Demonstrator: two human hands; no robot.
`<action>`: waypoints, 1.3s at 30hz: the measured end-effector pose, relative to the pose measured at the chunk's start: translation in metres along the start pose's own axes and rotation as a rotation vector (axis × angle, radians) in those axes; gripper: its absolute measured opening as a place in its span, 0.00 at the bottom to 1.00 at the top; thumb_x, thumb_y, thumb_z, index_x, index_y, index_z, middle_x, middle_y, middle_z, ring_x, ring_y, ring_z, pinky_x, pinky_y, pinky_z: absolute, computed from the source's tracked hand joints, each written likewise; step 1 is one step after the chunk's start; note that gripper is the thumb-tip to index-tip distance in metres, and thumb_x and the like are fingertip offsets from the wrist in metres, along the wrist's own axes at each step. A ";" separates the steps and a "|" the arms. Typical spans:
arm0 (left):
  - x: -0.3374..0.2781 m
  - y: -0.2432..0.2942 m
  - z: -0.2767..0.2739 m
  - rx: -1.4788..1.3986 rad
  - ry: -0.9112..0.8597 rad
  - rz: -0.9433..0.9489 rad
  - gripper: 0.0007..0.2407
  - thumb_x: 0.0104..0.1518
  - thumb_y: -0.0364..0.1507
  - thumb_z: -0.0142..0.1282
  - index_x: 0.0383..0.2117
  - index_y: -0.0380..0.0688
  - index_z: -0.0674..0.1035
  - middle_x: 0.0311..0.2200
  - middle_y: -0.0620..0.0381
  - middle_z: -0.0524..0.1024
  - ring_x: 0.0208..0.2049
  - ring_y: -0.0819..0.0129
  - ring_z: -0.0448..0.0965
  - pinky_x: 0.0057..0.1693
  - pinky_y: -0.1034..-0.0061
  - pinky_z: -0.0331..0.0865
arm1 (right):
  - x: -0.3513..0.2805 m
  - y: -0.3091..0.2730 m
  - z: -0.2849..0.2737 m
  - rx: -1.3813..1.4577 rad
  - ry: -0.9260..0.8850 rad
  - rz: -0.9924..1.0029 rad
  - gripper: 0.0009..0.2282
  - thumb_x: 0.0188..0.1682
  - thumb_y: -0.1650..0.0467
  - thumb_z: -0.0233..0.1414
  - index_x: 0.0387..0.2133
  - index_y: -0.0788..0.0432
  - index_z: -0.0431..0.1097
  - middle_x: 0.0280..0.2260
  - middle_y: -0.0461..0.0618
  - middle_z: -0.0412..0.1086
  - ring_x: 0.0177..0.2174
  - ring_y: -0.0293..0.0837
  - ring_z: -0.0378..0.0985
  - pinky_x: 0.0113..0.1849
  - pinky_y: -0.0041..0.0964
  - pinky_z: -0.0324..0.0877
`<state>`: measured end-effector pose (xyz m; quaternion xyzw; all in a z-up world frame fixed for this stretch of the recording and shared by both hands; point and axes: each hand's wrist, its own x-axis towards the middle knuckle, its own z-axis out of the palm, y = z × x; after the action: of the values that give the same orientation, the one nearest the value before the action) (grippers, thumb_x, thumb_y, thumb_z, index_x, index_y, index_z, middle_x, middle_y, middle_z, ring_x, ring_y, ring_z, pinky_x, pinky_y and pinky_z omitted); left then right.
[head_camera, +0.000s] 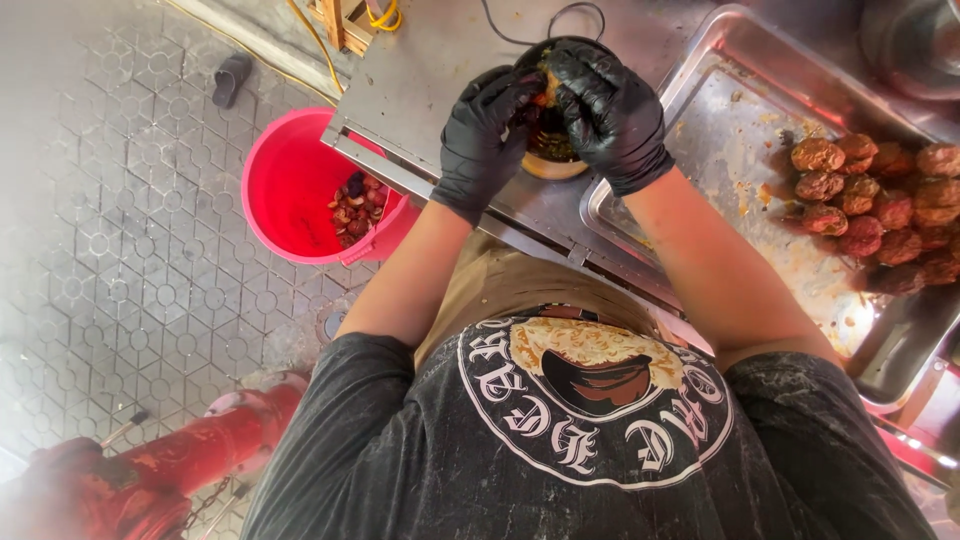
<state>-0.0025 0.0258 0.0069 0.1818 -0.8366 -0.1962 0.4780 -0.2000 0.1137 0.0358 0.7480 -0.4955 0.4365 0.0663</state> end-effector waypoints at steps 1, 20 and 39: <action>-0.002 -0.003 0.003 0.001 0.005 0.004 0.22 0.48 0.18 0.61 0.52 0.50 0.78 0.51 0.55 0.79 0.56 0.52 0.76 0.62 0.64 0.73 | 0.001 -0.001 0.000 -0.003 0.001 -0.005 0.16 0.52 0.76 0.54 0.55 0.60 0.72 0.54 0.57 0.74 0.54 0.58 0.78 0.54 0.47 0.76; -0.006 -0.007 0.007 -0.146 -0.043 -0.123 0.21 0.49 0.18 0.60 0.52 0.47 0.78 0.50 0.52 0.78 0.52 0.55 0.80 0.54 0.70 0.78 | -0.013 0.001 0.004 -0.177 0.045 0.008 0.16 0.51 0.74 0.58 0.53 0.56 0.73 0.52 0.55 0.74 0.54 0.59 0.75 0.58 0.57 0.64; -0.012 -0.024 0.025 -0.013 -0.051 -0.082 0.23 0.48 0.18 0.54 0.54 0.48 0.76 0.57 0.53 0.76 0.63 0.44 0.69 0.67 0.58 0.67 | -0.010 0.010 0.010 -0.298 -0.034 -0.034 0.18 0.49 0.71 0.58 0.54 0.55 0.72 0.53 0.59 0.71 0.55 0.62 0.71 0.60 0.60 0.59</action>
<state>-0.0155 0.0153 -0.0255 0.2078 -0.8389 -0.2257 0.4495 -0.2033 0.1104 0.0195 0.7455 -0.5430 0.3443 0.1755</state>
